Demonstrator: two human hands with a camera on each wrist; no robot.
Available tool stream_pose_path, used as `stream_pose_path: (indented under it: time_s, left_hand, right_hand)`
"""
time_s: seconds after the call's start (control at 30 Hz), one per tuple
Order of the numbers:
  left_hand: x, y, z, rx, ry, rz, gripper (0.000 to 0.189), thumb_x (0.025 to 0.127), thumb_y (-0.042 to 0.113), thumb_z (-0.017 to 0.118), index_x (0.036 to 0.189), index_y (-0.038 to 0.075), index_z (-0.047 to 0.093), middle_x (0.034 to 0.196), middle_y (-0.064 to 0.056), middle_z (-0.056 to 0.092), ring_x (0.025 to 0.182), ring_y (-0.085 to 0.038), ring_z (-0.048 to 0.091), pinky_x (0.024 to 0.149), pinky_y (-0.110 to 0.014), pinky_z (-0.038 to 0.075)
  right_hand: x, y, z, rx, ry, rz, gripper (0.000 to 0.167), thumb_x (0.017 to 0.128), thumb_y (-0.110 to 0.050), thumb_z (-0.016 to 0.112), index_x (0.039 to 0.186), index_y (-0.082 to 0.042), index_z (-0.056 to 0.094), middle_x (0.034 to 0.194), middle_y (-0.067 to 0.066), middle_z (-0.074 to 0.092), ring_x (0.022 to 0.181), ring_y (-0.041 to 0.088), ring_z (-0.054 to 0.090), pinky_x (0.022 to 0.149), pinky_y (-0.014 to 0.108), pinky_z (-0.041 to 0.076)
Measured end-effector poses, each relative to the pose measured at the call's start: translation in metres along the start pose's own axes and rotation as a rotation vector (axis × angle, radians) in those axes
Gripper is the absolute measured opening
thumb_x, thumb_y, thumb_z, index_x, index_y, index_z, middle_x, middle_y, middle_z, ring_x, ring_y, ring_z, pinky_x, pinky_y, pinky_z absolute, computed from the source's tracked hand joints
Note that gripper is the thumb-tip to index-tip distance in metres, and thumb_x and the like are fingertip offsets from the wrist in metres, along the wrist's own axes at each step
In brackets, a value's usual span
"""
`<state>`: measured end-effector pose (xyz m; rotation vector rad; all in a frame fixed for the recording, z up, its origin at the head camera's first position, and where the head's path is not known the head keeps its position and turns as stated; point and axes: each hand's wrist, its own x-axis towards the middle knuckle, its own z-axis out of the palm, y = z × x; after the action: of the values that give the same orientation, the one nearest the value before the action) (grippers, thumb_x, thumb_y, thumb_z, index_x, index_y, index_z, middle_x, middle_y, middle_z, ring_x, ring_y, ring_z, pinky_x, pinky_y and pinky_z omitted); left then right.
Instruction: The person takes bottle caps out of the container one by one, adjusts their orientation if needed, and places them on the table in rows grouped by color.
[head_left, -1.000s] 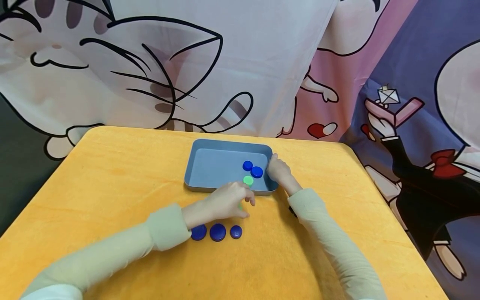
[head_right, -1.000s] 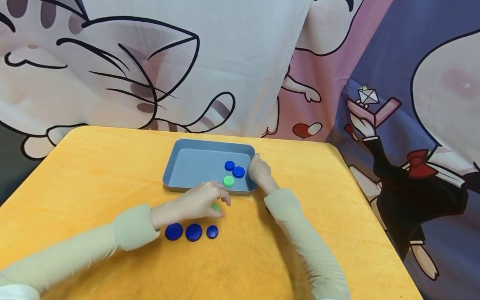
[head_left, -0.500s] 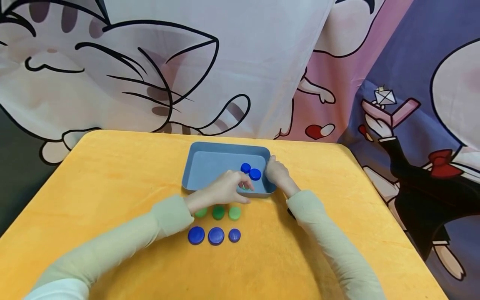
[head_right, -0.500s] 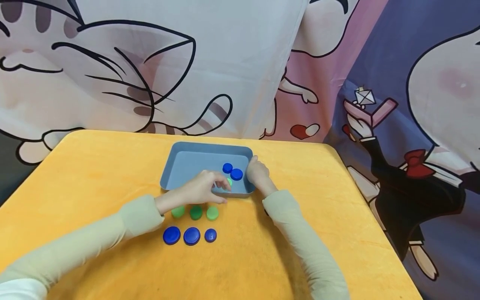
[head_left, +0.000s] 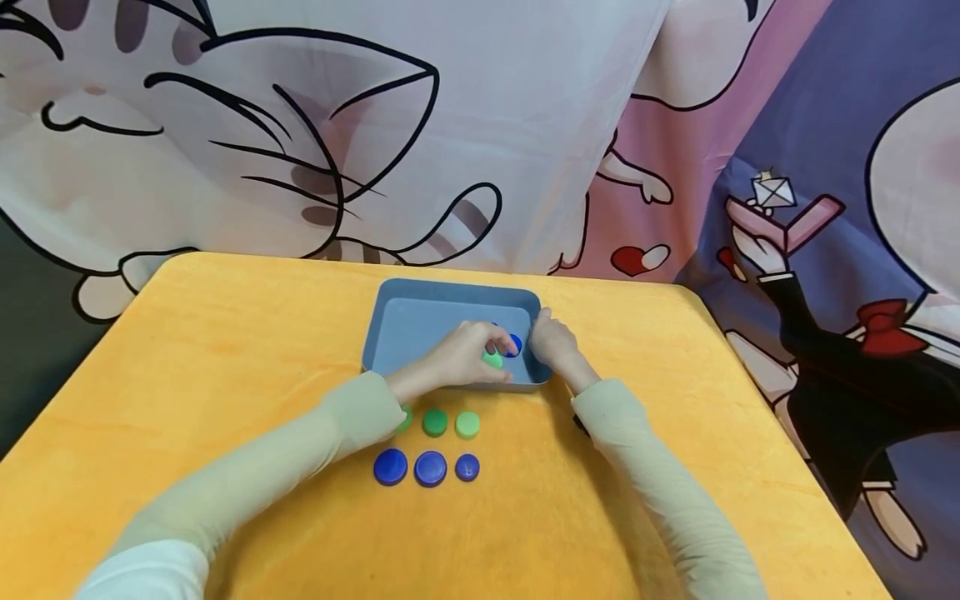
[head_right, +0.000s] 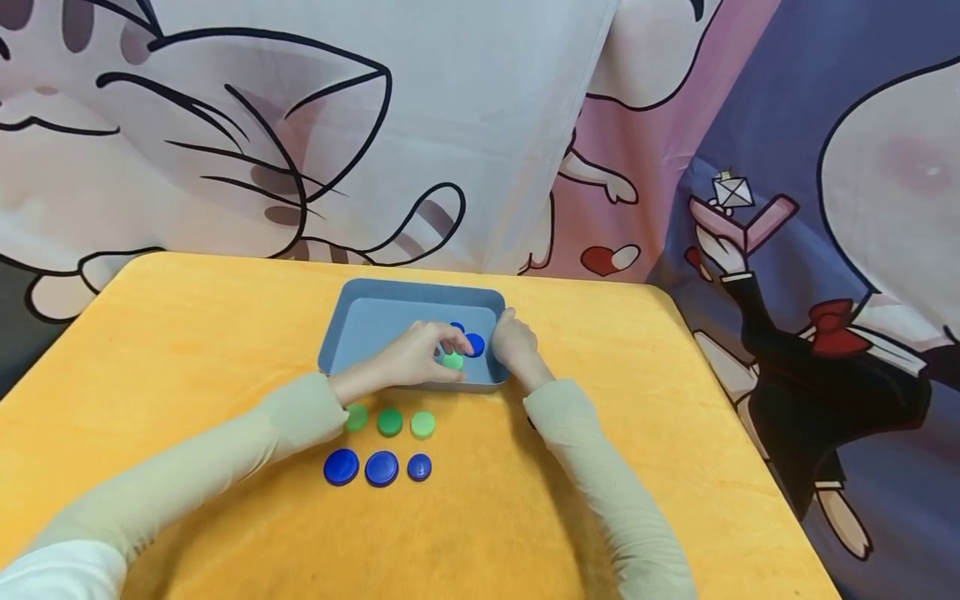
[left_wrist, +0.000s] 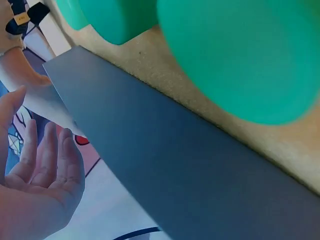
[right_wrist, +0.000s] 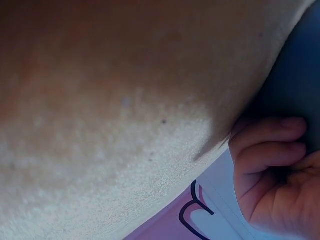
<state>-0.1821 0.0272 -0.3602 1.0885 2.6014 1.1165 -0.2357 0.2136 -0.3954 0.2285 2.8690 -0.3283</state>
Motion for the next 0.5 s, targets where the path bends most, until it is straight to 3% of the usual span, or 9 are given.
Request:
stream_pose_path:
  time_s: [0.2,0.5]
  left_hand:
    - [0.011,-0.005,0.003,-0.047,0.026,-0.01,0.034,0.076,0.017,0.081,0.104,0.002,0.07,0.103,-0.014,0.071,0.095,-0.029,0.064,0.088,-0.04,0.053]
    - [0.012,-0.014,0.007,-0.032,0.018,-0.062,0.035,0.077,0.018,0.08,0.106,0.002,0.069,0.106,-0.013,0.07,0.096,-0.028,0.063,0.085,-0.035,0.053]
  right_hand:
    - [-0.003,0.002,-0.002,-0.004,0.025,-0.008,0.041,0.104,-0.021,0.029,0.135,0.006,0.033,0.111,0.026,0.062,0.095,0.034,0.064,0.084,0.044,0.054]
    - [-0.001,0.001,0.0,-0.011,0.017,-0.013,0.044,0.104,-0.023,0.03,0.138,0.007,0.031,0.109,0.025,0.063,0.091,0.032,0.064,0.083,0.043,0.055]
